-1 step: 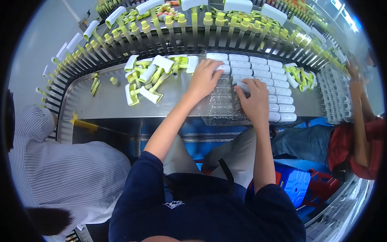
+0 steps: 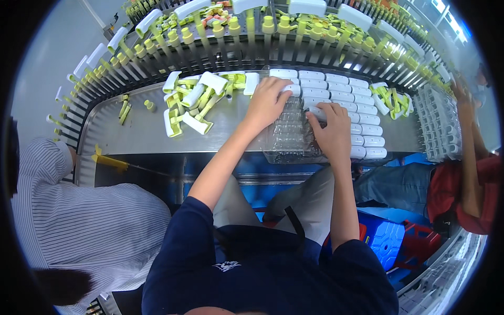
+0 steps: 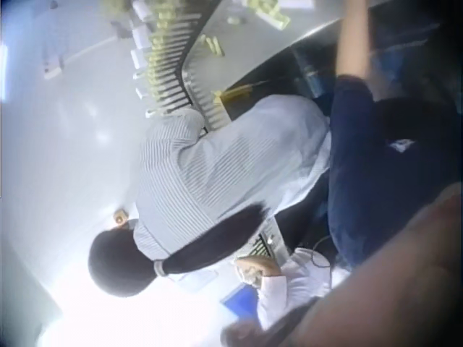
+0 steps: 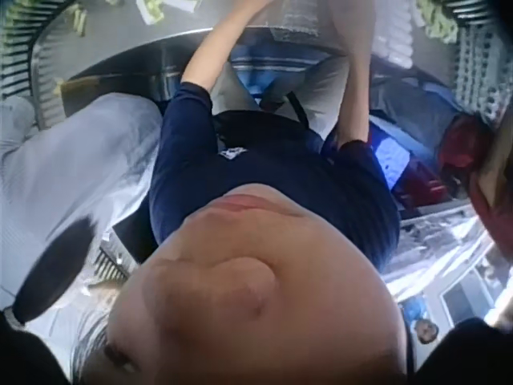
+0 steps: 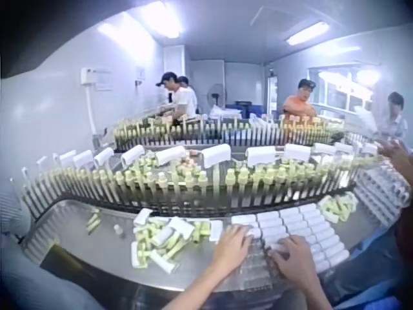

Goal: The person arranges plastic caps into a blister tray and assembles plastic components together by hand along a conveyor line.

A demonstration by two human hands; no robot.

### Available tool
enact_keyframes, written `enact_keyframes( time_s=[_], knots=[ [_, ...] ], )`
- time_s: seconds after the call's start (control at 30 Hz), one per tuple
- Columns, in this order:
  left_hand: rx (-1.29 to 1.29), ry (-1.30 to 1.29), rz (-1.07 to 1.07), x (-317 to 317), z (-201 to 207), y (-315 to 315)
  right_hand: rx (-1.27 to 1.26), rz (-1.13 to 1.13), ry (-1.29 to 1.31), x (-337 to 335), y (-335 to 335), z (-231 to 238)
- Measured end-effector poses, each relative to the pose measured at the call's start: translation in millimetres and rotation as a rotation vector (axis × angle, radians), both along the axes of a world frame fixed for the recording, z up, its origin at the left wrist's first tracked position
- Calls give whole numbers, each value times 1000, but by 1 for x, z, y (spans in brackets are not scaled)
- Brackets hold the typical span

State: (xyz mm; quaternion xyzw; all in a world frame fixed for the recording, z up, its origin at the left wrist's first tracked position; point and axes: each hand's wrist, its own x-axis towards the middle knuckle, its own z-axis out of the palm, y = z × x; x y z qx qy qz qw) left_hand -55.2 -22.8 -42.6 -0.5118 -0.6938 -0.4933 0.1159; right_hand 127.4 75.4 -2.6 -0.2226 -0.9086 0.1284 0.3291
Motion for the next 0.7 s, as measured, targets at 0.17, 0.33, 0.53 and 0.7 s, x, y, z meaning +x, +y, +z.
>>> enact_keyframes(
  time_s=[0.17, 0.33, 0.53, 0.7],
  knots=[
    [9, -26, -11, 1, -3, 0, -2, 24, 54, 2, 1, -13],
    [-79, 66, -31, 1, 1, -6, -92, 37, 57, 8, -2, -8],
    [-66, 133, 3, 9, 11, -5, -88, 10, 80, 14, -3, -5],
    [-32, 50, -10, 9, 13, -2, -163, 5, 187, 11, 0, -6]
  ],
)
